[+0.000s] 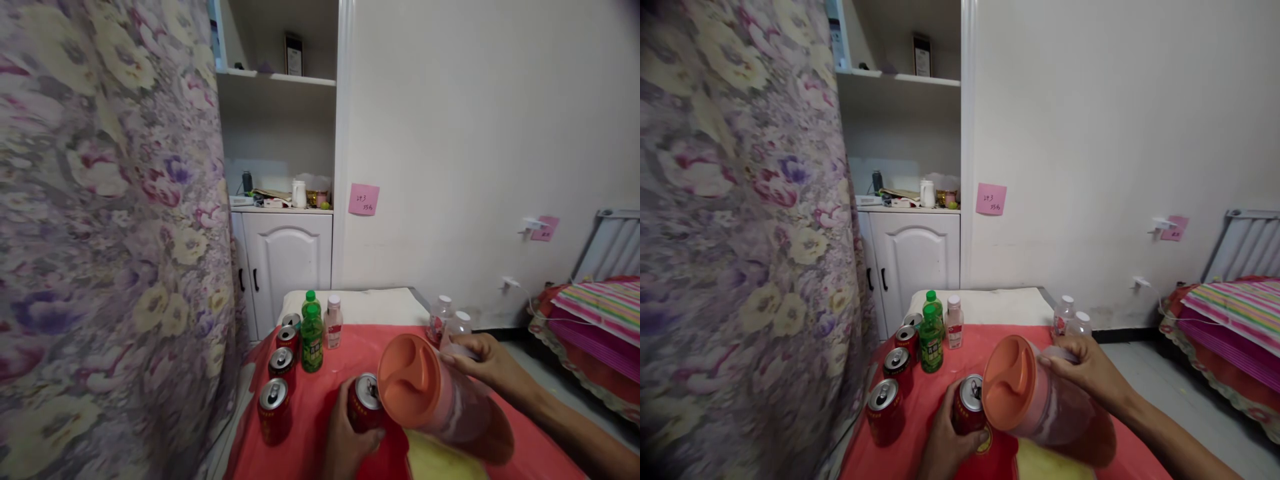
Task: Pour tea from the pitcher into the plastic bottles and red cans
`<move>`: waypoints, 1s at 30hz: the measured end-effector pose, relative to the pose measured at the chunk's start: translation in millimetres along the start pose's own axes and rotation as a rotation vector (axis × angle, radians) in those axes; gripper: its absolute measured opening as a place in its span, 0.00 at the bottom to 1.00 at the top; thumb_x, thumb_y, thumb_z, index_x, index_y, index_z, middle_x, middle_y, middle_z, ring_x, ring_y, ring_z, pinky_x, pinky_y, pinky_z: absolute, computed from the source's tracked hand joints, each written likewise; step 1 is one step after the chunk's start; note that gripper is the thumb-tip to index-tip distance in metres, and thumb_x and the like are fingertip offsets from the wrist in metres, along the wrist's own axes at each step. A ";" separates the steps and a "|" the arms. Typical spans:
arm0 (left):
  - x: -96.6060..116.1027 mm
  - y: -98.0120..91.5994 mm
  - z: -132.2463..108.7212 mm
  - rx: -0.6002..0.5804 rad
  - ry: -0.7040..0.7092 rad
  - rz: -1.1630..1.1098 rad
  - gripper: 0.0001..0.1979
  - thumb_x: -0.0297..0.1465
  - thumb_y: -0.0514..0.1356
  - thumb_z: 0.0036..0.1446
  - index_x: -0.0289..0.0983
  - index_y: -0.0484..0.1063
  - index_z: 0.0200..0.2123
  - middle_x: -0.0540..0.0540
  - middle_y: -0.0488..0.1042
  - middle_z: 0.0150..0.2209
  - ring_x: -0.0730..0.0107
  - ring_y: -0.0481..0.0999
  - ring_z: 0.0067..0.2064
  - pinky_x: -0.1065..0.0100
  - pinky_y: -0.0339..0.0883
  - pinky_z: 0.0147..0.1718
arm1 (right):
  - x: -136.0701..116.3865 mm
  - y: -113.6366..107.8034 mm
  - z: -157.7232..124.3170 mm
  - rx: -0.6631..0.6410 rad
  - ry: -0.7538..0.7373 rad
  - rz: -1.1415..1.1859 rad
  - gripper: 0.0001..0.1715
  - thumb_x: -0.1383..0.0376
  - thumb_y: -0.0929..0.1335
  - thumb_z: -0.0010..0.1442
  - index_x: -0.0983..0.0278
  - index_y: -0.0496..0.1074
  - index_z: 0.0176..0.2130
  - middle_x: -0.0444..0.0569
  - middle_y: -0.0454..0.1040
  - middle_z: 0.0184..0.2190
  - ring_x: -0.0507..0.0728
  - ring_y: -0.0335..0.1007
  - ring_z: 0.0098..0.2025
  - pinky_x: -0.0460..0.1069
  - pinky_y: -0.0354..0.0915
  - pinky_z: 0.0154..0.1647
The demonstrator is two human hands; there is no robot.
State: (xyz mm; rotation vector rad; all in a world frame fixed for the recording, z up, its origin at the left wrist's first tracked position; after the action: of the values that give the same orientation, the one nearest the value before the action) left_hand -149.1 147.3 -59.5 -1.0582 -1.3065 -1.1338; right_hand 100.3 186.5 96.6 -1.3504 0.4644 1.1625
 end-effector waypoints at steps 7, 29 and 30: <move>1.3 2.9 -1.3 -0.028 0.019 -0.025 0.39 0.18 0.65 0.30 0.42 0.68 0.52 0.43 0.81 0.51 0.51 0.78 0.54 0.59 0.71 0.55 | -2.7 0.9 1.0 -0.004 -0.013 -0.007 0.35 0.39 0.69 0.57 0.60 0.53 0.20 0.37 0.47 0.20 0.49 0.42 0.24 0.48 0.41 0.25; 9.1 -0.6 -2.6 -0.005 0.023 0.005 0.39 0.18 0.66 0.30 0.42 0.70 0.51 0.43 0.81 0.52 0.49 0.77 0.56 0.58 0.71 0.57 | 2.1 -0.3 -0.3 0.011 -0.022 0.014 0.32 0.43 0.70 0.58 0.60 0.56 0.20 0.37 0.48 0.21 0.49 0.42 0.25 0.49 0.40 0.25; 9.0 -1.1 -2.8 0.001 0.020 0.002 0.39 0.17 0.65 0.29 0.42 0.70 0.51 0.43 0.81 0.52 0.49 0.77 0.56 0.58 0.70 0.57 | 2.3 -0.6 -0.2 0.015 -0.022 0.008 0.32 0.43 0.70 0.58 0.60 0.55 0.20 0.37 0.48 0.21 0.49 0.42 0.25 0.49 0.40 0.25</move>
State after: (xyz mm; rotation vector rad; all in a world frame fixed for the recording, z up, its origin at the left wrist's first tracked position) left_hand -150.2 144.2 -50.6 -1.0449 -1.2893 -1.1396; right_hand 101.8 187.2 95.0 -1.3231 0.4624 1.1776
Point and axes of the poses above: each hand's wrist, its own z-axis towards the middle knuckle, its own y-axis out of the palm, x = y × z, the point moved 8 cm from there along z, towards the middle knuckle
